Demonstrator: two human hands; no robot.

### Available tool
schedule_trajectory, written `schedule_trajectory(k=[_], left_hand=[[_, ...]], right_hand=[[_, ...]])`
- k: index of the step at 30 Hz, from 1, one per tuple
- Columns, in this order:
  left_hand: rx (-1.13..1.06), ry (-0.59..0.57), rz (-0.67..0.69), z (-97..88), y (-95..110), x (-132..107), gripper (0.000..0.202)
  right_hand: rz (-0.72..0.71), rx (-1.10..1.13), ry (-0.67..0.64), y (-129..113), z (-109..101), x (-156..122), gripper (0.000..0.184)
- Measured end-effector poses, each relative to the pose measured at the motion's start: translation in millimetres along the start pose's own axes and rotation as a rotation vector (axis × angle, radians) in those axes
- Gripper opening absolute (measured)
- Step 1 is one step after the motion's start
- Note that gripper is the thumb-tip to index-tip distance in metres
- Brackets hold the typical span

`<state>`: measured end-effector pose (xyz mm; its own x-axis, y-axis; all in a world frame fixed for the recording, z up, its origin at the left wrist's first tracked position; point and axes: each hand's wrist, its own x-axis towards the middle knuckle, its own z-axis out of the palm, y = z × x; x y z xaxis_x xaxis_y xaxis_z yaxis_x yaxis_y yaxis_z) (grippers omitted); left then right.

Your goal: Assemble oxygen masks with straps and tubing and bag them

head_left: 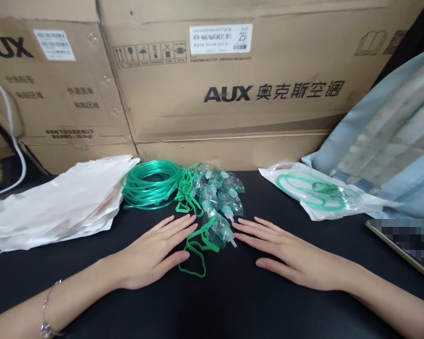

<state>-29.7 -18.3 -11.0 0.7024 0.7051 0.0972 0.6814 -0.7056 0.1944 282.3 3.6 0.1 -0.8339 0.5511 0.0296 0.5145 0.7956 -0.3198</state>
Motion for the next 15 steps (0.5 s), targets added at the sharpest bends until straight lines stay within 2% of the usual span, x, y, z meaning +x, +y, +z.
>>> schedule_trajectory(k=[2, 4, 7, 8, 9, 10, 12, 15], left_hand=[[0.036, 0.057, -0.012, -0.4, 0, -1, 0.047], [0.108, 0.201, -0.048, -8.2, -4, 1, 0.04], [0.257, 0.437, -0.197, -38.9, -26, 17, 0.036], [0.307, 0.43, -0.285, -52.5, -38, 25, 0.036], [0.359, 0.373, -0.398, -66.3, -52, 35, 0.036], [0.407, 0.247, -0.522, -79.3, -68, 45, 0.035], [0.424, 0.161, -0.634, -99.1, -98, 64, 0.032], [0.412, 0.029, -0.743, -110.5, -131, 85, 0.026]], right_hand=[[0.013, 0.003, 0.016, 0, -1, -1, 0.046], [0.035, 0.001, 0.07, 1, -2, -2, 0.042], [0.06, 0.011, 0.204, 3, -5, -4, 0.034], [0.059, 0.019, 0.243, 4, -5, -4, 0.032], [0.058, 0.028, 0.273, 5, -6, -5, 0.031], [0.058, 0.038, 0.294, 6, -6, -5, 0.03], [0.061, 0.055, 0.305, 7, -7, -6, 0.029], [0.068, 0.071, 0.283, 6, -8, -8, 0.028]])
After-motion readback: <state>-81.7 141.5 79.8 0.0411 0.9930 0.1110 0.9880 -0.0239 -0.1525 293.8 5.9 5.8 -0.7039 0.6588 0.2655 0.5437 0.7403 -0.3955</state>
